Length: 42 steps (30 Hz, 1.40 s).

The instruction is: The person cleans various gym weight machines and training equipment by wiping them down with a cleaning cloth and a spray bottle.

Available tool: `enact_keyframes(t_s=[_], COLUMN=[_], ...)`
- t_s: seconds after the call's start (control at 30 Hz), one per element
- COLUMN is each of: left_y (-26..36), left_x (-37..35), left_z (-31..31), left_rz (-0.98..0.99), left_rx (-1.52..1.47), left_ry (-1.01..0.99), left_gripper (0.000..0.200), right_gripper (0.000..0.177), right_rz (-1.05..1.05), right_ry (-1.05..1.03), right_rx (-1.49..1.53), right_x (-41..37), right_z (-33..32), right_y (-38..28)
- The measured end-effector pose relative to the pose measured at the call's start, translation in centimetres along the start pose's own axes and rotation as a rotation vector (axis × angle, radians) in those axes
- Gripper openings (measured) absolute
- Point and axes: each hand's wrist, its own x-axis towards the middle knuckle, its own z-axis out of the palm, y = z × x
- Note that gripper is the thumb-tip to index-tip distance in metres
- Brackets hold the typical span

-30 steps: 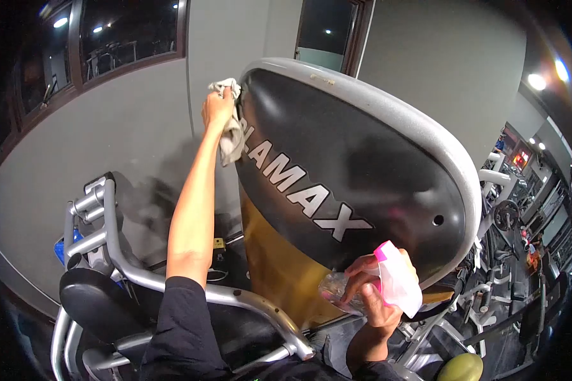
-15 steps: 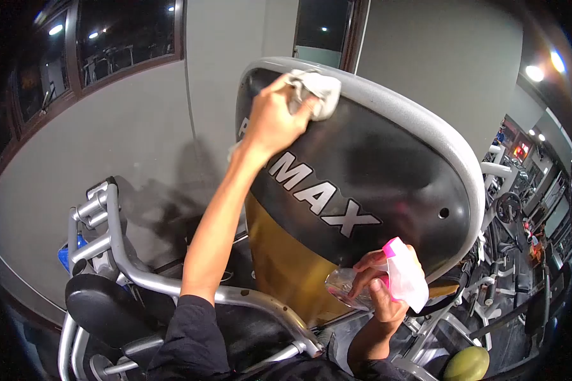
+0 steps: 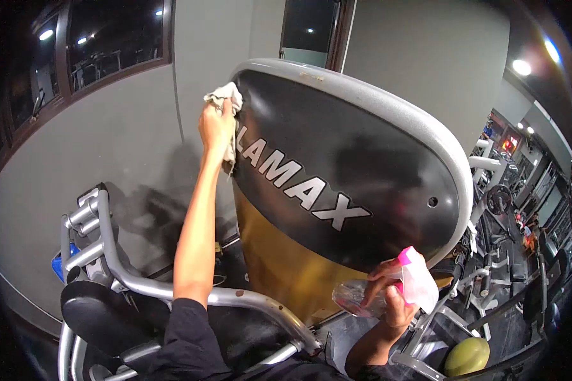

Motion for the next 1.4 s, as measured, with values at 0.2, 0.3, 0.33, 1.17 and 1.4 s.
enact_keyframes(t_s=[0.2, 0.3, 0.33, 1.17, 1.4], left_y=[8.8, 12.2, 11.7, -7.7, 0.8], left_x=[-8.3, -13.1, -14.5, -8.8, -14.3], left_z=[-2.8, -4.9, -5.4, 0.0, -4.6], left_rz=[0.184, 0.187, 0.527, -0.404, -0.168], left_rx=[-0.360, -0.462, -0.213, -0.382, -0.578], left_ry=[-0.139, -0.345, -0.322, 0.168, -0.070], left_gripper=[0.023, 0.037, 0.040, 0.034, 0.015], right_gripper=[0.048, 0.045, 0.044, 0.041, 0.041], right_rz=[-0.047, 0.088, 0.041, 0.038, -0.014], right_ry=[-0.030, -0.046, -0.075, -0.164, -0.172], right_rx=[-0.144, -0.064, -0.155, 0.337, 0.510], right_x=[-0.1, 0.2, 0.3, 0.9, 1.0], right_z=[-0.1, 1.0, 1.0, 0.0, 0.4], right_y=[1.5, 0.4, 0.5, 2.6, 3.2])
